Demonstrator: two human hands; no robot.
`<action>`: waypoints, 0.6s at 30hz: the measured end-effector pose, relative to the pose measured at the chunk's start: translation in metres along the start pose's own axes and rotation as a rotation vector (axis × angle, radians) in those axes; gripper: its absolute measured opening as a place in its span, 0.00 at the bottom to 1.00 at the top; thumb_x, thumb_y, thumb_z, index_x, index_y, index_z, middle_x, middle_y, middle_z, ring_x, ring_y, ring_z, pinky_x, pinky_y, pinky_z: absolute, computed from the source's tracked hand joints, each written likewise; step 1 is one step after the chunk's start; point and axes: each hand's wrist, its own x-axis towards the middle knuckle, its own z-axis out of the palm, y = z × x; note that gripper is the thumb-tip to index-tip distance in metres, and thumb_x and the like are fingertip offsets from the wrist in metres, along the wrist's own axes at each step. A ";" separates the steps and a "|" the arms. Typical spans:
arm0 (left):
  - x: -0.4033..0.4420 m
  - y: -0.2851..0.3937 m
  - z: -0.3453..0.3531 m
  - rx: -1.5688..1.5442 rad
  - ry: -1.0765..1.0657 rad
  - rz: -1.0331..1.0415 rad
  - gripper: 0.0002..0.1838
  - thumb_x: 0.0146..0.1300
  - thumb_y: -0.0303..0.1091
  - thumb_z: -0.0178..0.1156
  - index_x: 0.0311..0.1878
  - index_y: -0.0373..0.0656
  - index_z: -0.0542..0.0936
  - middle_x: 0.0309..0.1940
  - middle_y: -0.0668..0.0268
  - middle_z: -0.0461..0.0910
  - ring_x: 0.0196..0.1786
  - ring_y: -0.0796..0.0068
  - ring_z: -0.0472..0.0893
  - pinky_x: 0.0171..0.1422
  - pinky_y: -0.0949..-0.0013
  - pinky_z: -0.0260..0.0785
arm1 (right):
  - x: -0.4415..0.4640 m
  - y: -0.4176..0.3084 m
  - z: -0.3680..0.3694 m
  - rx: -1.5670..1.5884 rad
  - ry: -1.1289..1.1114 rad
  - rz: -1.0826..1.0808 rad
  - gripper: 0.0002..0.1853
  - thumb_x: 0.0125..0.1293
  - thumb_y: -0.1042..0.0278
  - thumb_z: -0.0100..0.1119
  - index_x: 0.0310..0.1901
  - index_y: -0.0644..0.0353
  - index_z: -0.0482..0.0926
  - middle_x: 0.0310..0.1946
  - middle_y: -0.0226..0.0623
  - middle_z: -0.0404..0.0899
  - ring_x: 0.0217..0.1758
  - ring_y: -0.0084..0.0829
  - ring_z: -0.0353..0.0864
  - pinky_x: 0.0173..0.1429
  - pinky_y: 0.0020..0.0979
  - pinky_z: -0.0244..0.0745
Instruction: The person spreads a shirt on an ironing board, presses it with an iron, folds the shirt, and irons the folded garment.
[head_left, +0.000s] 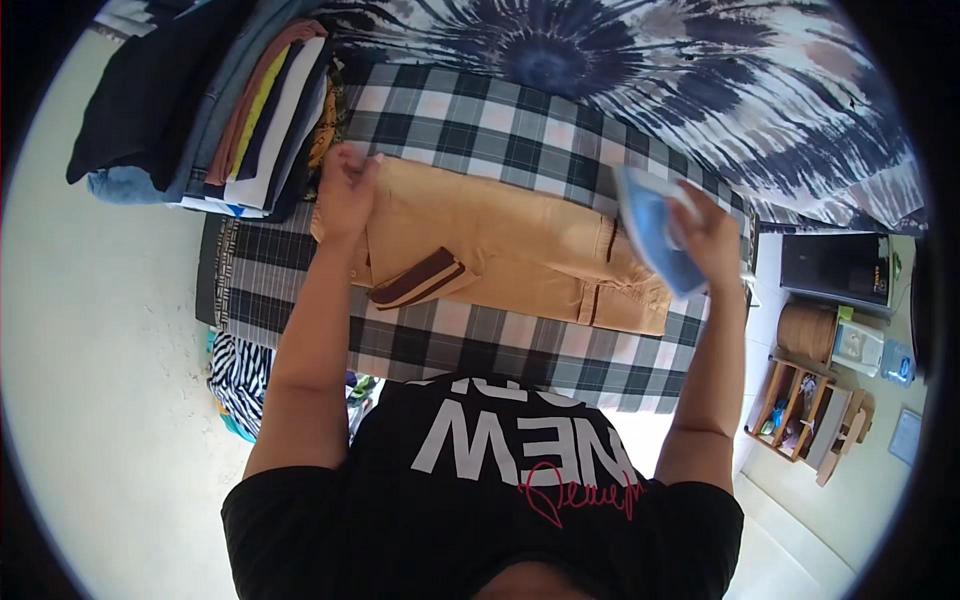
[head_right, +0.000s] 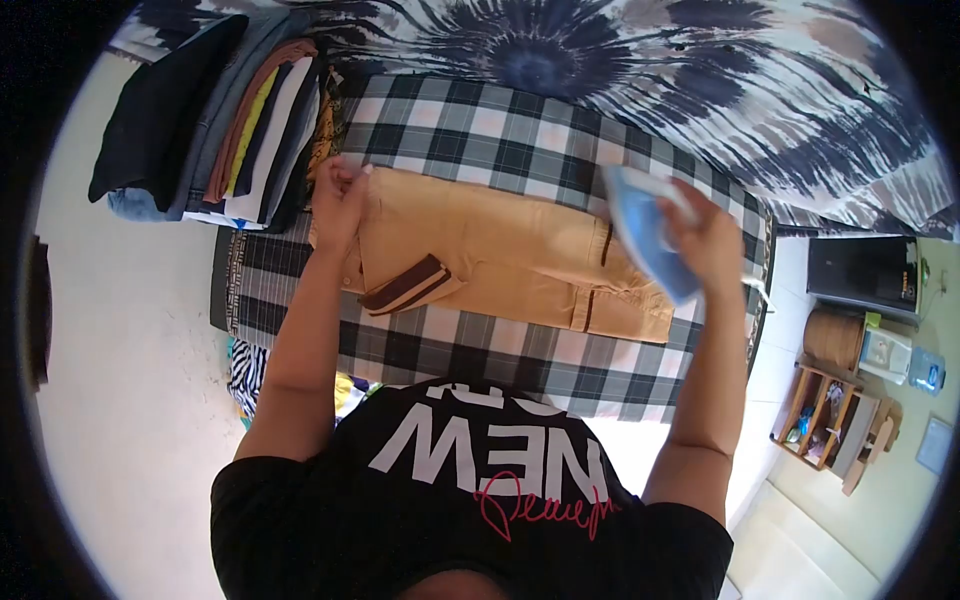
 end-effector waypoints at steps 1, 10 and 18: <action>-0.008 0.001 -0.004 0.000 0.013 0.027 0.19 0.58 0.38 0.67 0.51 0.42 0.79 0.29 0.69 0.78 0.30 0.71 0.75 0.38 0.70 0.70 | -0.004 -0.034 0.002 -0.002 -0.089 -0.001 0.22 0.66 0.51 0.62 0.59 0.46 0.83 0.30 0.38 0.86 0.27 0.33 0.81 0.36 0.33 0.75; -0.105 0.027 -0.045 0.262 -0.189 0.260 0.14 0.52 0.42 0.74 0.26 0.43 0.81 0.36 0.68 0.76 0.38 0.68 0.74 0.47 0.66 0.66 | -0.015 -0.222 0.099 -0.230 -0.305 -0.508 0.19 0.69 0.48 0.54 0.57 0.38 0.83 0.35 0.40 0.87 0.32 0.46 0.84 0.38 0.39 0.77; -0.136 0.014 -0.051 0.327 -0.285 0.284 0.17 0.49 0.46 0.76 0.29 0.45 0.82 0.41 0.70 0.78 0.58 0.63 0.68 0.65 0.57 0.54 | -0.007 -0.228 0.128 -0.239 -0.366 -0.604 0.19 0.70 0.51 0.51 0.49 0.55 0.83 0.35 0.43 0.86 0.37 0.46 0.85 0.40 0.44 0.79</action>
